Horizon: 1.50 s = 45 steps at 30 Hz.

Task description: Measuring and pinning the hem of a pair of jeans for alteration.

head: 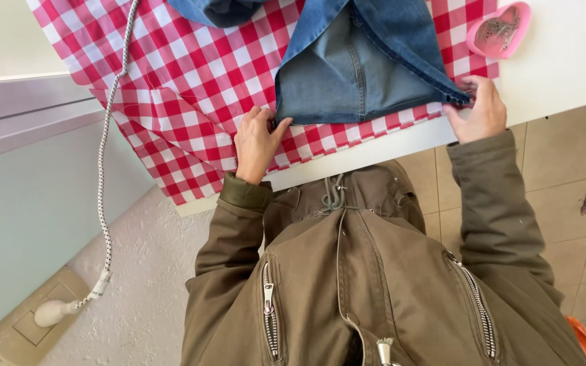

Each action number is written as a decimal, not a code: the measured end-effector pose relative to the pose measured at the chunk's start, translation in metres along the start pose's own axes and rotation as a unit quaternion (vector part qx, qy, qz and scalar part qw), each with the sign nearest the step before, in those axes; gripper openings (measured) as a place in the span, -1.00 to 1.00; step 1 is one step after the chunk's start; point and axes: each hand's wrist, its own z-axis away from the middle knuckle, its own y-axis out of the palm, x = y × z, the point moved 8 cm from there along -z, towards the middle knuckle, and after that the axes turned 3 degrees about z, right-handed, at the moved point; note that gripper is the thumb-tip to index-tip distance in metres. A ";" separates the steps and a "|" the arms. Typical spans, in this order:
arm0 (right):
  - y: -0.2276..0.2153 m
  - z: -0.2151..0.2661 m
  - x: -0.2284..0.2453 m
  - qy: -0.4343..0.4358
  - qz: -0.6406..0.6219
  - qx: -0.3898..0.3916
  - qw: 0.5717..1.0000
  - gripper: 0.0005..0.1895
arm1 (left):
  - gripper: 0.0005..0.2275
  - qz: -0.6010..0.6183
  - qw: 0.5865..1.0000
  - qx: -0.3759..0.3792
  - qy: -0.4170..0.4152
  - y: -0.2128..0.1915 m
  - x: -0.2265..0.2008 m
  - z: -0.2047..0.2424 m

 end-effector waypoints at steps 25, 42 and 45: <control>0.022 0.030 -0.077 0.178 -0.091 -0.089 0.976 -0.85 | -0.75 0.023 0.999 -0.037 -0.014 -0.001 -0.006 0.019; 0.027 0.012 -0.048 0.020 0.050 -0.146 0.988 -0.82 | -0.86 -0.115 0.989 -0.069 0.061 0.020 -0.002 -0.013; 0.025 0.006 -0.041 0.028 0.015 -0.159 0.987 -0.76 | -0.85 -0.133 0.986 -0.078 0.071 0.021 0.000 -0.012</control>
